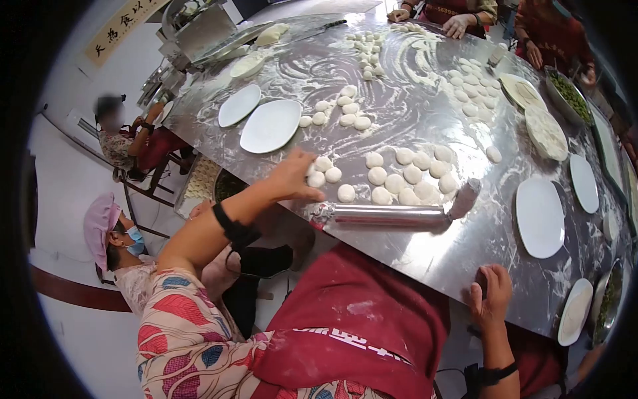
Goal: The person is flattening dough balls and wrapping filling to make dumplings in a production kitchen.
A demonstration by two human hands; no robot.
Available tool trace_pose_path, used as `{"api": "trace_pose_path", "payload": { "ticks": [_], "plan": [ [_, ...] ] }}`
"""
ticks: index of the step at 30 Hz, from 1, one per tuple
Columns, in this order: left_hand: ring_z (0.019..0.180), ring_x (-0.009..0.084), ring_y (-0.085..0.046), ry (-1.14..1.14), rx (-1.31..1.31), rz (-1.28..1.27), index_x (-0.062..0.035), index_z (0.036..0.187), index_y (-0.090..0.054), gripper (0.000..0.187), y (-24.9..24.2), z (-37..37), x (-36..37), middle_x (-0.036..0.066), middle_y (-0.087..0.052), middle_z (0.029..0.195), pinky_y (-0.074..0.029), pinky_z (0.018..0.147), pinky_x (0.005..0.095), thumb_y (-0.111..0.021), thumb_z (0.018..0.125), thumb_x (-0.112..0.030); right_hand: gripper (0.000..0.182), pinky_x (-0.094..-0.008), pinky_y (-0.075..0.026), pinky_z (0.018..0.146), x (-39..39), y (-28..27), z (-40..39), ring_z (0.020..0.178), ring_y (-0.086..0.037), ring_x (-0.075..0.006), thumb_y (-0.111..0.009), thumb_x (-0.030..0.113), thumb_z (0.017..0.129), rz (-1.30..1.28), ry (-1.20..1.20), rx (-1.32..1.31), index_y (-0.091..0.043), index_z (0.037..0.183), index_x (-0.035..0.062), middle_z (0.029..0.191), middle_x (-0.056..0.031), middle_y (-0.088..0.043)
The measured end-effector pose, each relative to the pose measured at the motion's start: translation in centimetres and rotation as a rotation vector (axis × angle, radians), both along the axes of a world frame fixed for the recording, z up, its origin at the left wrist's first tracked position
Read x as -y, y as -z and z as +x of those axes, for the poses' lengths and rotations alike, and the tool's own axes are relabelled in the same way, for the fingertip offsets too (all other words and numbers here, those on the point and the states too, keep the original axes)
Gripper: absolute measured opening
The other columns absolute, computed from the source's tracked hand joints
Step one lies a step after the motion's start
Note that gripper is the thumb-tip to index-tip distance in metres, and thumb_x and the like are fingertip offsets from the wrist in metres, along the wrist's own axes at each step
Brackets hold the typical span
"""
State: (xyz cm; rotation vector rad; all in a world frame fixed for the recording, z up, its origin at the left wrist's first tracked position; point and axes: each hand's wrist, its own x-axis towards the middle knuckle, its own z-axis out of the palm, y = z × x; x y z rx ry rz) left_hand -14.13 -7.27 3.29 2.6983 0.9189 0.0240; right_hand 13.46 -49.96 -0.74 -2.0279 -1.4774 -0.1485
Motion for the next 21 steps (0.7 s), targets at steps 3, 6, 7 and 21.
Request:
{"api": "trace_pose_path", "payload": {
  "ticks": [3, 6, 7, 21],
  "plan": [
    [0.099, 0.0373, -0.055, 0.071, 0.101, -0.035, -0.0031, 0.115, -0.055, 0.074, 1.3, 5.9, -0.4, 0.022, -0.049, 0.113, -0.046, 0.087, 0.0435, -0.083, 0.061, -0.045, 0.034, -0.044, -0.046, 0.081, 0.0, 0.4, 0.2, 0.091, -0.057, -0.0391, -0.056, 0.029, 0.089, 0.022, 0.003, 0.009, -0.059, 0.102, -0.0024, 0.101, -0.0221, -0.056],
    [0.105, 0.037, -0.053, 0.078, 0.239, -0.131, -0.0008, 0.117, -0.053, 0.068, 0.6, 10.2, -1.3, 0.023, -0.049, 0.115, -0.045, 0.09, 0.043, -0.08, 0.069, -0.041, 0.034, -0.0435, -0.046, 0.08, 0.2, 0.4, 0.4, 0.09, -0.057, -0.0384, -0.056, 0.029, 0.09, 0.016, 0.016, -0.015, -0.06, 0.102, -0.0025, 0.1, -0.0218, -0.057],
    [0.108, 0.0375, -0.051, -0.005, 0.238, -0.023, 0.0007, 0.119, -0.051, 0.068, 0.2, 11.0, -2.2, 0.023, -0.048, 0.117, -0.044, 0.092, 0.043, -0.077, 0.072, -0.041, 0.034, -0.0429, -0.047, 0.079, 0.2, 0.7, 0.6, 0.09, -0.058, -0.0376, -0.055, 0.029, 0.09, 0.022, 0.016, -0.01, -0.06, 0.101, -0.0026, 0.1, -0.0214, -0.057],
    [0.128, 0.0373, -0.041, -0.074, 0.432, 0.138, 0.0032, 0.126, -0.046, 0.056, 4.7, 11.5, -5.4, 0.025, -0.044, 0.135, -0.029, 0.108, 0.0456, -0.057, 0.09, -0.039, 0.032, -0.0437, -0.045, 0.08, 0.1, 0.3, 0.5, 0.09, -0.056, -0.0363, -0.057, 0.025, 0.088, -0.028, 0.027, -0.054, -0.059, 0.102, -0.003, 0.101, -0.0208, -0.056]
  ]
}}
